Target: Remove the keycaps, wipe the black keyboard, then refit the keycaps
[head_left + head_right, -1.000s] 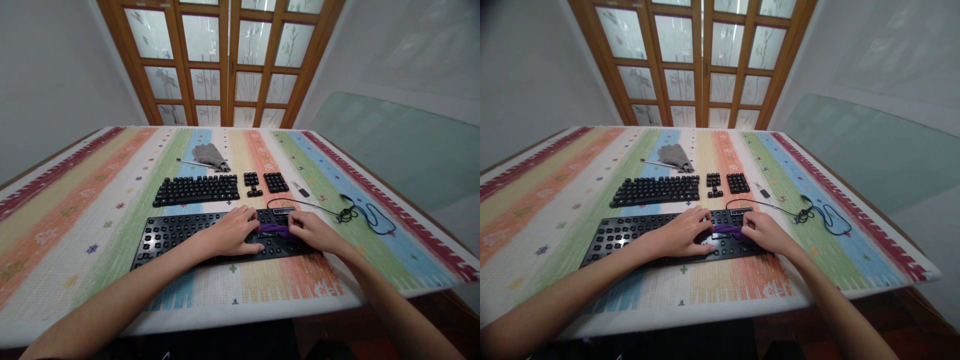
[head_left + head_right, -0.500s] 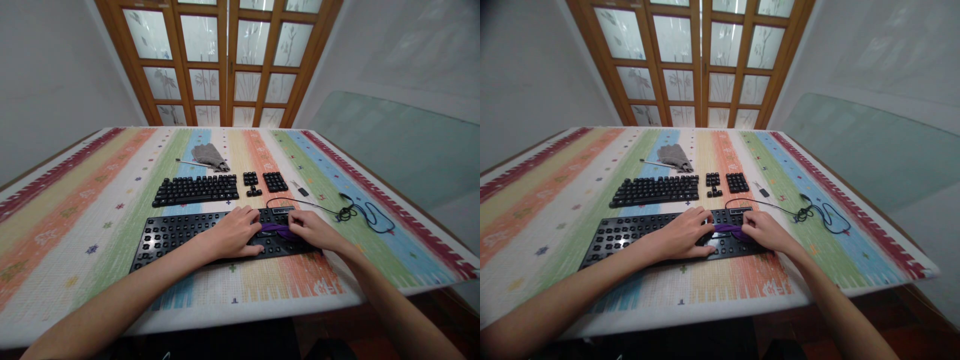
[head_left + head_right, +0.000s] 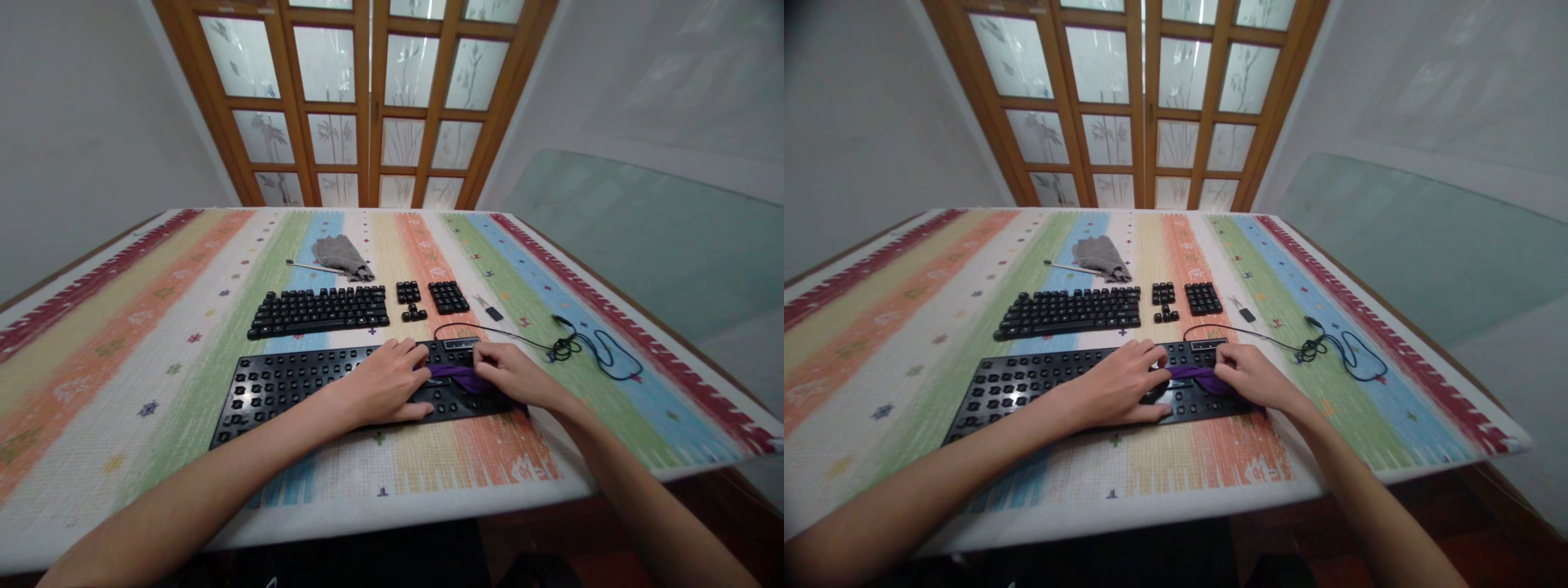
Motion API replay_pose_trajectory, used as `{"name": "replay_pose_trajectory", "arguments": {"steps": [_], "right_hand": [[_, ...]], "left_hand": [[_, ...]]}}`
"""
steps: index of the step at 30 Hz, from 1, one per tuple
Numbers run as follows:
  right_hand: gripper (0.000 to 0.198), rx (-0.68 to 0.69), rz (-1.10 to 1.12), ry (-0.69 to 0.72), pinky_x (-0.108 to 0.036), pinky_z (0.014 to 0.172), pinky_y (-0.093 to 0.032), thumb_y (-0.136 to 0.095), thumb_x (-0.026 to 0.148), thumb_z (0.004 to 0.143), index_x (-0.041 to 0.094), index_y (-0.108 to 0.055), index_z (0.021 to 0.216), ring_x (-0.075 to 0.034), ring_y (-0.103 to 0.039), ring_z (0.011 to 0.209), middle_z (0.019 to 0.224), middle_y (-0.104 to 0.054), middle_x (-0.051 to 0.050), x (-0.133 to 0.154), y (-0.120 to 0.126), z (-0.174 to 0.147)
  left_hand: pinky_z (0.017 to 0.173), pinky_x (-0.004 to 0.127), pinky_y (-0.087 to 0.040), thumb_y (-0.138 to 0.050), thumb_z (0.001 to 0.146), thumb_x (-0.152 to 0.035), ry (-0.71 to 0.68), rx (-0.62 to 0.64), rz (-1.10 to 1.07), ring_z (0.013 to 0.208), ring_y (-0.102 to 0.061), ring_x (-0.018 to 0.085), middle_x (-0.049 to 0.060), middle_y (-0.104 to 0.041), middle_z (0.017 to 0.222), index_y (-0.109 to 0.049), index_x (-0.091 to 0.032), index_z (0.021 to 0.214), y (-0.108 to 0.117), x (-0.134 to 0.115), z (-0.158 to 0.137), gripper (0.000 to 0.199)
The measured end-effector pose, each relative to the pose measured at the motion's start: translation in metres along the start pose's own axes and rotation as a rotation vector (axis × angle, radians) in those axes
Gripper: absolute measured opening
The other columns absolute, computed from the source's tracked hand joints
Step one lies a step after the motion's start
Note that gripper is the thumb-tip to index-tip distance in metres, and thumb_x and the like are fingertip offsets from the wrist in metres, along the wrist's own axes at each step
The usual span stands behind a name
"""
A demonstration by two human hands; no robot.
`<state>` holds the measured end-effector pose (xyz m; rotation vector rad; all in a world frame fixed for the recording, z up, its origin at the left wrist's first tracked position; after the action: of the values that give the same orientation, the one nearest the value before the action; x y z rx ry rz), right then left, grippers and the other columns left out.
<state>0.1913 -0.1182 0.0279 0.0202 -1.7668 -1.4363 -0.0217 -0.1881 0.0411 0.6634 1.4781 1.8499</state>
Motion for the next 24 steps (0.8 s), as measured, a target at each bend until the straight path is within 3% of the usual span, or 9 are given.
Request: {"name": "replay_pose_trajectory", "arguments": {"steps": [15,24], "right_hand": [[0.023,0.033,-0.284,-0.076,-0.029,0.062,-0.034,-0.041,0.034,0.090,0.022,-0.044,0.071,-0.017,-0.051,0.064,0.071,-0.059,-0.003,0.001,0.005,-0.016],[0.038,0.083,-0.351,-0.050,-0.032,0.070,-0.043,-0.044,0.054,0.097,0.020,-0.061,0.090,-0.021,-0.063,0.077,0.088,-0.066,-0.007,-0.003,0.008,-0.034]], "left_hand": [[0.086,0.039,-0.044,-0.062,0.088,-0.052,-0.007,0.005,-0.039,0.095,-0.052,0.025,0.012,-0.060,0.105,-0.069,-0.014,0.096,0.000,0.001,0.009,0.040],[0.085,0.038,-0.044,-0.060,0.089,-0.054,-0.016,0.003,-0.042,0.095,-0.052,0.025,0.012,-0.060,0.105,-0.070,-0.013,0.089,0.001,-0.001,0.012,0.042]]}}
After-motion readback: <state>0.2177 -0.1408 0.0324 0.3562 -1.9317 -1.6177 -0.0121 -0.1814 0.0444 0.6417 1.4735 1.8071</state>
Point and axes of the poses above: each hand's wrist, its own z-axis towards the middle knuckle, its own y-axis out of the back of the hand, x = y × z, the point moved 3 cm from there along z, towards the middle knuckle
